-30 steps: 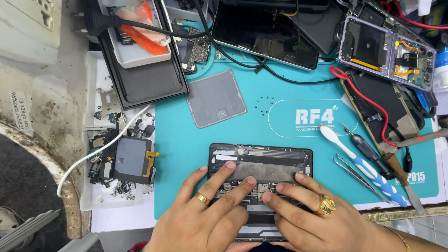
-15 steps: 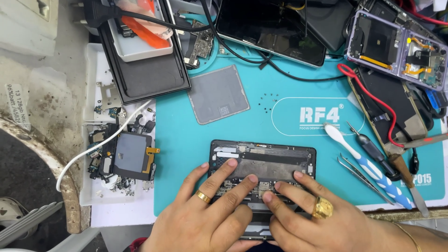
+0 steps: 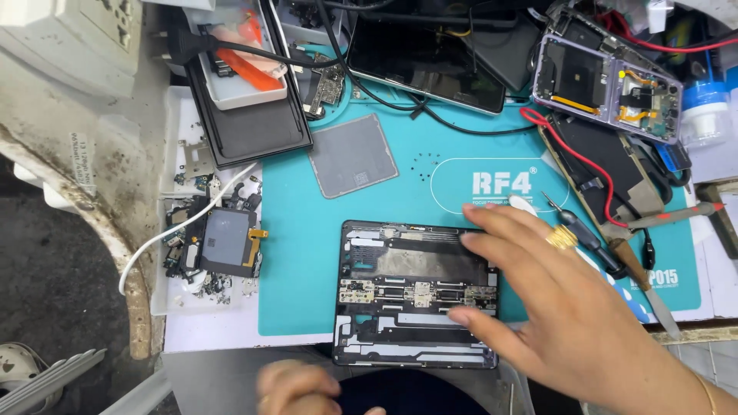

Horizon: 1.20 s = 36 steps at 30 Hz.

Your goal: Cleaning a small electronic component with a toothbrush and cleaning fluid, then inspecting the internal chassis of a disassembled smartphone.

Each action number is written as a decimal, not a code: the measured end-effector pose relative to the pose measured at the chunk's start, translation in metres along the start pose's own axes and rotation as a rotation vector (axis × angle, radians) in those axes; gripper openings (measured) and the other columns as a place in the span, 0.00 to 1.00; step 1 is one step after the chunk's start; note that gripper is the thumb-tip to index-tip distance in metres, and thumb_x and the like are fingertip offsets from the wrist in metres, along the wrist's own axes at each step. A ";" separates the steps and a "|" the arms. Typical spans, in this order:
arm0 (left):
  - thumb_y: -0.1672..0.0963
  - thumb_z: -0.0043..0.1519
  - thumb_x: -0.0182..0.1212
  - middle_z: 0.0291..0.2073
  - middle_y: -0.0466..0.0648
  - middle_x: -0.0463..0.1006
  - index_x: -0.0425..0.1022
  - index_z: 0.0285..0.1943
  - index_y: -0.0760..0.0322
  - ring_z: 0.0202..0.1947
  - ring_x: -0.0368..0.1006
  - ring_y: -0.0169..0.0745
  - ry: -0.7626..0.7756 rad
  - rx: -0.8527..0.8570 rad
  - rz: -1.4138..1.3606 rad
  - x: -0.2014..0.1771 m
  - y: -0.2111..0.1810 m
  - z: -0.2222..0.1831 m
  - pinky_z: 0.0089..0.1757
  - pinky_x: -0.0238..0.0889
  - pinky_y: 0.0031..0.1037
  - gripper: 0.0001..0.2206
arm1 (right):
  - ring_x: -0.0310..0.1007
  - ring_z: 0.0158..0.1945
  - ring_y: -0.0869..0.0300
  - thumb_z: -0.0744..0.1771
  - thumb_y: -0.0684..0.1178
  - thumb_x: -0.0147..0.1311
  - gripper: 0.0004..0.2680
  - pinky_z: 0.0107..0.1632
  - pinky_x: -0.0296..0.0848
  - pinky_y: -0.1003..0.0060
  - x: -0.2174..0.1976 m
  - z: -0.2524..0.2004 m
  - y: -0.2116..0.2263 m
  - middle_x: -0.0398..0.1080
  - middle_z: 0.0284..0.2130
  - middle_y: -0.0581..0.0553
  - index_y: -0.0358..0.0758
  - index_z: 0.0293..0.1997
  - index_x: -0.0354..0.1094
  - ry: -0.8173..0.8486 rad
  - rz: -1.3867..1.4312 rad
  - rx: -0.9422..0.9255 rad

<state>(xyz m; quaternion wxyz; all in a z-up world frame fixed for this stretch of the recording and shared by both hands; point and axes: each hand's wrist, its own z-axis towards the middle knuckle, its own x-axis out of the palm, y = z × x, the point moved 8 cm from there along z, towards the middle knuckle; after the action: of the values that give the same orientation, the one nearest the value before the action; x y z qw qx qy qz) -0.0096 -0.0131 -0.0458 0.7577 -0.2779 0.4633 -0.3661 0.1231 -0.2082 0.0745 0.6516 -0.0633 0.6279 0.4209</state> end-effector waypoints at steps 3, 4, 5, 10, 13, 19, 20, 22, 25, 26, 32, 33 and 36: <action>0.52 0.44 0.78 0.22 0.36 0.81 0.78 0.35 0.51 0.23 0.70 0.27 0.055 -0.675 -0.303 0.033 0.036 -0.034 0.29 0.60 0.22 0.14 | 0.67 0.64 0.43 0.65 0.57 0.60 0.23 0.63 0.67 0.48 0.006 0.018 -0.002 0.67 0.61 0.34 0.32 0.61 0.61 0.087 -0.070 0.015; 0.56 0.43 0.78 0.21 0.39 0.86 0.93 0.45 0.56 0.18 0.70 0.25 0.118 -1.182 -0.419 0.050 0.042 -0.065 0.23 0.59 0.19 0.18 | 0.67 0.62 0.44 0.65 0.60 0.59 0.25 0.60 0.66 0.49 0.013 0.021 -0.003 0.68 0.60 0.36 0.34 0.64 0.60 0.149 -0.103 0.038; 0.56 0.43 0.78 0.21 0.39 0.86 0.93 0.45 0.56 0.18 0.70 0.25 0.110 -1.189 -0.418 0.051 0.035 -0.063 0.23 0.59 0.19 0.18 | 0.67 0.62 0.44 0.65 0.60 0.59 0.25 0.60 0.66 0.49 0.016 0.020 0.002 0.68 0.60 0.36 0.34 0.64 0.60 0.155 -0.098 0.032; 0.56 0.53 0.69 0.34 0.59 0.90 0.85 0.48 0.75 0.31 0.85 0.48 0.000 -1.466 -0.794 0.069 0.002 -0.035 0.40 0.81 0.30 0.18 | 0.73 0.52 0.53 0.60 0.64 0.69 0.28 0.53 0.71 0.55 0.030 0.021 -0.023 0.67 0.50 0.51 0.52 0.64 0.63 0.426 -0.060 0.454; 0.57 0.54 0.66 0.40 0.62 0.93 0.87 0.50 0.78 0.37 0.86 0.48 -0.155 -1.330 -0.882 0.059 0.000 -0.026 0.36 0.81 0.35 0.19 | 0.73 0.38 0.62 0.61 0.62 0.70 0.13 0.42 0.69 0.67 0.025 0.011 -0.020 0.71 0.34 0.56 0.51 0.36 0.71 0.433 0.048 0.410; 0.51 0.62 0.56 0.56 0.54 0.87 0.77 0.64 0.69 0.57 0.81 0.41 -0.077 -0.852 -1.001 0.013 -0.042 0.035 0.55 0.73 0.31 0.24 | 0.79 0.33 0.68 0.63 0.58 0.65 0.10 0.37 0.76 0.70 0.020 -0.019 -0.007 0.82 0.30 0.58 0.49 0.41 0.76 0.394 0.373 0.688; 0.51 0.62 0.56 0.56 0.54 0.87 0.77 0.64 0.69 0.57 0.81 0.41 -0.079 -0.853 -1.001 0.012 -0.041 0.036 0.55 0.73 0.31 0.24 | 0.79 0.33 0.68 0.63 0.58 0.65 0.10 0.37 0.76 0.70 0.024 -0.024 -0.011 0.82 0.30 0.58 0.49 0.41 0.76 0.396 0.374 0.687; 0.47 0.62 0.51 0.63 0.44 0.82 0.74 0.68 0.58 0.65 0.74 0.32 0.072 -0.915 -0.859 0.017 -0.039 0.036 0.61 0.63 0.27 0.26 | 0.72 0.36 0.67 0.64 0.54 0.63 0.12 0.40 0.74 0.70 0.023 -0.025 -0.016 0.73 0.33 0.53 0.42 0.48 0.72 0.229 0.541 0.608; 0.45 0.64 0.46 0.68 0.46 0.74 0.65 0.73 0.59 0.68 0.67 0.34 0.102 -0.771 -0.927 0.022 -0.047 0.053 0.64 0.58 0.31 0.29 | 0.72 0.58 0.64 0.64 0.48 0.58 0.21 0.62 0.69 0.68 0.009 -0.016 0.006 0.73 0.53 0.47 0.36 0.65 0.64 0.067 0.724 0.504; 0.45 0.64 0.46 0.68 0.46 0.74 0.65 0.73 0.59 0.68 0.67 0.34 0.102 -0.768 -0.929 0.026 -0.047 0.054 0.64 0.58 0.31 0.29 | 0.72 0.58 0.64 0.64 0.48 0.58 0.21 0.62 0.69 0.68 0.007 -0.016 0.010 0.73 0.53 0.47 0.36 0.65 0.64 0.066 0.721 0.504; 0.46 0.62 0.54 0.55 0.49 0.83 0.73 0.62 0.65 0.55 0.77 0.38 0.012 -0.718 -0.981 0.029 -0.048 0.063 0.55 0.72 0.34 0.26 | 0.67 0.63 0.65 0.62 0.47 0.57 0.26 0.65 0.62 0.68 -0.001 -0.041 0.006 0.68 0.61 0.47 0.39 0.69 0.55 -0.144 0.659 0.646; 0.46 0.62 0.54 0.54 0.48 0.83 0.73 0.62 0.64 0.55 0.77 0.37 0.017 -0.720 -0.972 0.029 -0.048 0.063 0.54 0.72 0.33 0.25 | 0.74 0.56 0.62 0.61 0.45 0.60 0.27 0.59 0.71 0.64 0.007 -0.045 0.007 0.75 0.55 0.44 0.38 0.69 0.58 -0.145 0.839 0.681; 0.49 0.60 0.61 0.51 0.50 0.85 0.75 0.60 0.65 0.50 0.80 0.39 0.054 -0.728 -1.042 0.030 -0.057 0.065 0.51 0.75 0.35 0.23 | 0.82 0.45 0.59 0.59 0.42 0.65 0.25 0.50 0.81 0.62 0.016 -0.056 0.004 0.84 0.45 0.41 0.37 0.63 0.66 -0.173 0.955 0.798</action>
<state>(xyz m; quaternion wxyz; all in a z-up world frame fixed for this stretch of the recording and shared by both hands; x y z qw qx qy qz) 0.0417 -0.0647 0.0099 0.3251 -0.6972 0.3812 -0.5127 0.0752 -0.2325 0.0509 0.4139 0.5065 0.6405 0.4024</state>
